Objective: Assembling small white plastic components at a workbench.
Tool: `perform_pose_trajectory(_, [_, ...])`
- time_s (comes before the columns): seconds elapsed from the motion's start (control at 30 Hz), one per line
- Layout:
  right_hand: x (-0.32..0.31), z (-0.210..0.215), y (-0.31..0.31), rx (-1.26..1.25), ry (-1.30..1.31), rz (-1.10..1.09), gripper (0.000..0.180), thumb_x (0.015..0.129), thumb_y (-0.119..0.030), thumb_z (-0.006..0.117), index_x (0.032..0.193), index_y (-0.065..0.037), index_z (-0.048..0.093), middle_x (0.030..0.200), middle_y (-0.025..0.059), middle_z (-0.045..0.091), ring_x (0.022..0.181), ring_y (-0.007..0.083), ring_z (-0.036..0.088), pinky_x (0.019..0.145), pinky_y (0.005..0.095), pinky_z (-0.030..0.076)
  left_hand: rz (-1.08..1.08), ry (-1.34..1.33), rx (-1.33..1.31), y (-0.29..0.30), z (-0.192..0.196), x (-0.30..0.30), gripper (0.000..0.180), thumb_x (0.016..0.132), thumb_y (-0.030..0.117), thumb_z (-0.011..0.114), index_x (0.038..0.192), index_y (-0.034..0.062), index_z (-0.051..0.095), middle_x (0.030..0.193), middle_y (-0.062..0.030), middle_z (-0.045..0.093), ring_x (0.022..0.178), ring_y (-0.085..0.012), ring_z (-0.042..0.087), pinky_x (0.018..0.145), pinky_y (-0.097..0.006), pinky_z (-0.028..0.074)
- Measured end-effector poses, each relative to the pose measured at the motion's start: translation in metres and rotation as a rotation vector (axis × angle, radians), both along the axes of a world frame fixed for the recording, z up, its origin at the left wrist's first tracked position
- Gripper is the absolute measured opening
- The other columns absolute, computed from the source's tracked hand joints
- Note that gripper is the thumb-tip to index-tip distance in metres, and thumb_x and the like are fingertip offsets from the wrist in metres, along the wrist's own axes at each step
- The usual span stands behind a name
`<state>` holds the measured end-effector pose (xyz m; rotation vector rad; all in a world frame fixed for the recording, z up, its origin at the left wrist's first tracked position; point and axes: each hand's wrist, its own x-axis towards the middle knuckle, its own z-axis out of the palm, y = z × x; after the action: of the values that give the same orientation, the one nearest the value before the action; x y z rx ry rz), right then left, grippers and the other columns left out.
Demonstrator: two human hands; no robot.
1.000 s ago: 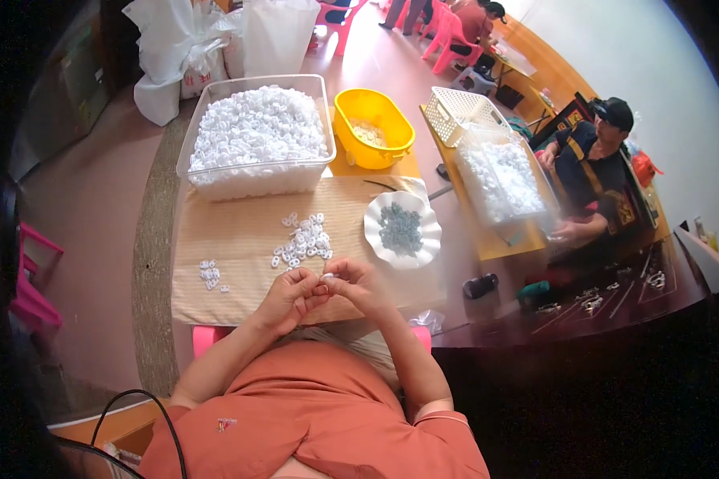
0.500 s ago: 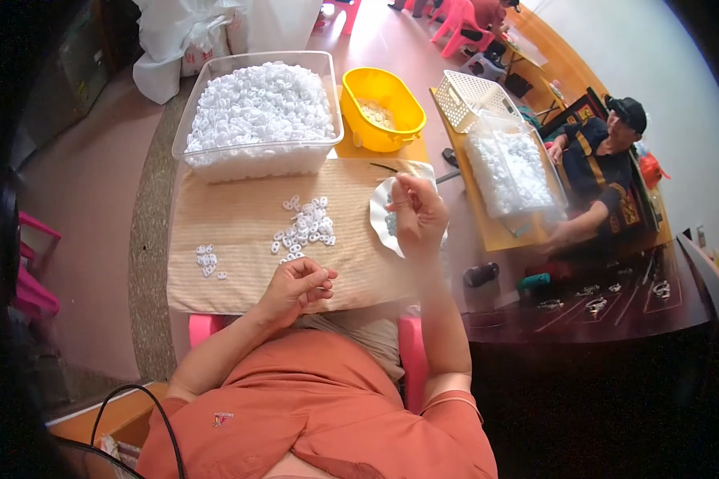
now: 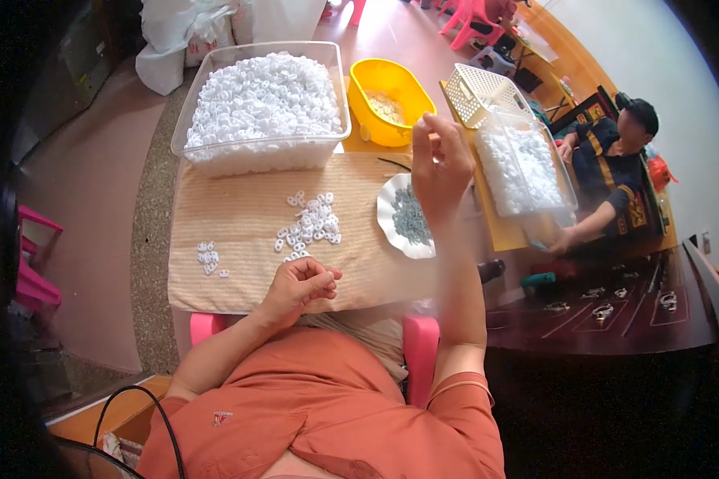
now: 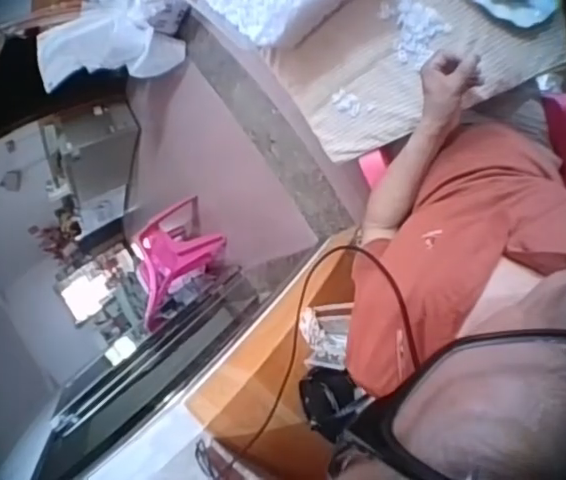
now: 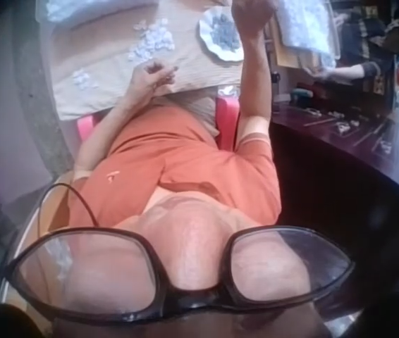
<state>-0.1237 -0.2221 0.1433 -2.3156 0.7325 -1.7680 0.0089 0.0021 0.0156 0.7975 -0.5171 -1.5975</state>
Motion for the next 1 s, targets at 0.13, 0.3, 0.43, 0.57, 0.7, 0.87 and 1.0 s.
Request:
perform_pose_trajectory(0.13, [0.009,0.002,-0.043,0.008,-0.076,-0.043,0.012,0.088,-0.008,0.065,0.098,-0.002,0.066,0.086,0.0097,0.065,0.065,0.0119,0.061,0.053,0.023,0.049,0.011,-0.006,-0.001,0.002,-0.001,-0.002,0.014,0.088,0.013,0.069,0.088,0.0001,0.063,0.089,-0.0099,0.066,0.095,-0.0159,0.063,0.075,-0.027,0.055])
perform_pose_trajectory(0.3, [0.002,-0.014,-0.088,0.159,0.338,-0.315,0.029,0.084,-0.015,0.066,0.11,-0.002,0.068,0.106,0.0185,0.067,0.087,0.0313,0.067,0.082,0.0367,0.051,0.024,-0.006,-0.001,0.007,0.0,-0.007,0.014,0.087,0.012,0.069,0.088,0.0001,0.063,0.088,-0.0092,0.066,0.092,-0.0149,0.063,0.073,-0.027,0.054])
perform_pose_trajectory(0.43, [0.006,-0.037,-0.057,0.454,0.363,-0.082,0.028,0.082,-0.014,0.069,0.107,-0.001,0.068,0.092,0.0156,0.07,0.077,0.0221,0.068,0.071,0.0322,0.053,0.064,-0.087,-0.004,0.006,-0.004,-0.004,0.01,0.088,0.008,0.066,0.087,-0.0008,0.062,0.094,-0.0121,0.066,0.073,-0.0103,0.062,0.07,-0.025,0.054])
perform_pose_trajectory(0.57, [0.006,-0.054,0.01,0.524,0.472,0.192,0.025,0.083,-0.012,0.07,0.104,0.001,0.067,0.086,0.0109,0.069,0.066,0.0144,0.064,0.062,0.0263,0.051,0.002,-0.143,0.073,0.007,0.009,-0.004,0.013,0.086,0.012,0.069,0.088,-0.001,0.066,0.081,-0.0043,0.066,0.066,-0.0061,0.057,0.06,-0.02,0.047])
perform_pose_trajectory(0.7, [0.005,-0.075,0.066,0.687,0.567,0.3,0.022,0.081,-0.01,0.071,0.101,-0.001,0.067,0.084,0.0098,0.067,0.061,0.0153,0.061,0.058,0.0281,0.049,-0.019,-0.233,-0.161,0.004,0.003,-0.01,0.006,0.083,0.003,0.071,0.08,-0.0001,0.067,0.088,-0.0058,0.067,0.072,-0.0067,0.059,0.062,-0.02,0.046])
perform_pose_trajectory(0.87, [0.005,-0.105,0.091,0.679,0.668,0.381,0.021,0.079,0.0,0.07,0.1,0.0,0.067,0.083,0.0059,0.065,0.062,0.0089,0.057,0.056,0.0239,0.047,-0.11,-0.386,-0.31,0.011,0.003,-0.013,0.004,0.081,0.002,0.072,0.08,0.0011,0.068,0.087,-0.0048,0.068,0.078,-0.0081,0.06,0.067,-0.022,0.048])
perform_pose_trajectory(1.0, [0.009,-0.112,0.106,0.622,0.73,0.393,0.02,0.077,-0.002,0.07,0.096,0.0,0.068,0.086,0.0084,0.066,0.063,0.0167,0.062,0.059,0.0281,0.049,-0.182,-0.407,-0.355,0.018,0.006,-0.016,0.005,0.079,0.002,0.072,0.078,0.0006,0.067,0.085,-0.0059,0.068,0.08,-0.0101,0.062,0.071,-0.024,0.049])
